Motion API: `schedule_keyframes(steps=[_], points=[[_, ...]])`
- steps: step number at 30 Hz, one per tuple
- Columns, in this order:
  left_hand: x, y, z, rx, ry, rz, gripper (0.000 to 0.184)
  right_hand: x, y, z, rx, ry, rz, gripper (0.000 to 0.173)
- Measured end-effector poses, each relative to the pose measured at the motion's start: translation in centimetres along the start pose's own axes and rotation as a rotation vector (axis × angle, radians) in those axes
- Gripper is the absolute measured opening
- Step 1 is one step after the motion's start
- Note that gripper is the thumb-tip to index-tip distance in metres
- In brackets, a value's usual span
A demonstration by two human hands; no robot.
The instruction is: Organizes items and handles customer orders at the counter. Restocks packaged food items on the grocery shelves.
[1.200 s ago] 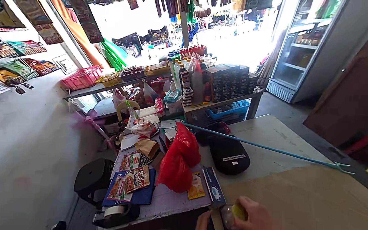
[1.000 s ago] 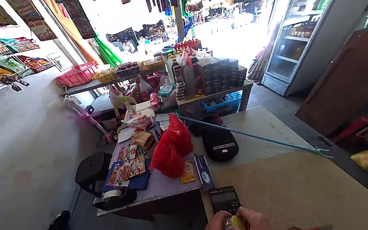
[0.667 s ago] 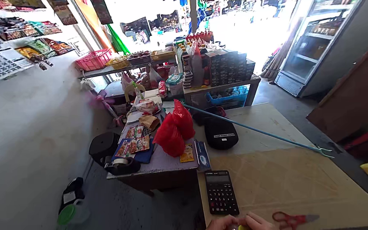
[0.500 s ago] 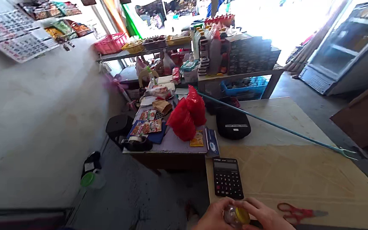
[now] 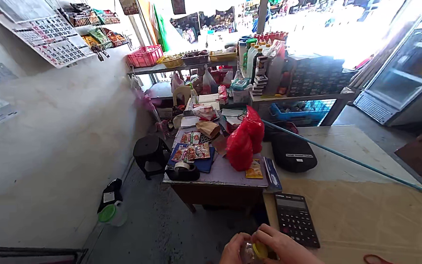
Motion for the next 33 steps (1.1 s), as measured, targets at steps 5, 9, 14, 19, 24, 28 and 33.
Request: schedule_keyframes(steps=[5, 9, 14, 19, 24, 28, 33], points=[[8.5, 2.2, -1.2, 0.018, 0.001, 0.06, 0.069, -2.5, -7.7, -3.3, -0.149, 0.023, -0.021, 0.061], [12.9, 2.9, -1.5, 0.046, -0.025, 0.051, 0.07, -3.8, -11.7, -5.5, -0.149, 0.063, -0.116, 0.05], [16.2, 2.2, -3.5, 0.044, 0.065, 0.025, 0.073, -3.3, -13.9, -6.7, -0.112, 0.042, 0.018, 0.043], [17.7, 0.1, -4.7, 0.082, 0.176, 0.119, 0.074, -0.8, -14.2, -2.2, -0.372, -0.091, 0.357, 0.047], [18.2, -3.9, -4.0, 0.06, 0.167, 0.209, 0.076, -1.7, -15.2, 7.7, -0.67, -0.045, 0.417, 0.053], [18.7, -7.4, -2.3, -0.024, 0.147, 0.204, 0.073, -2.8, -18.6, 12.5, -0.679, 0.006, 0.414, 0.052], [19.5, -11.2, -2.1, -0.076, 0.084, 0.241, 0.071, -4.7, -22.2, 16.6, -0.556, 0.159, 0.496, 0.042]])
Point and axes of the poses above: each hand's wrist, its own y-axis away from the middle knuckle, its own x-axis out of the back of the hand, z = x × y, the point moved 5 cm from there along -y, towards the middle knuckle, and after that the axes turned 14 degrees about y, right-handed, at the moved point
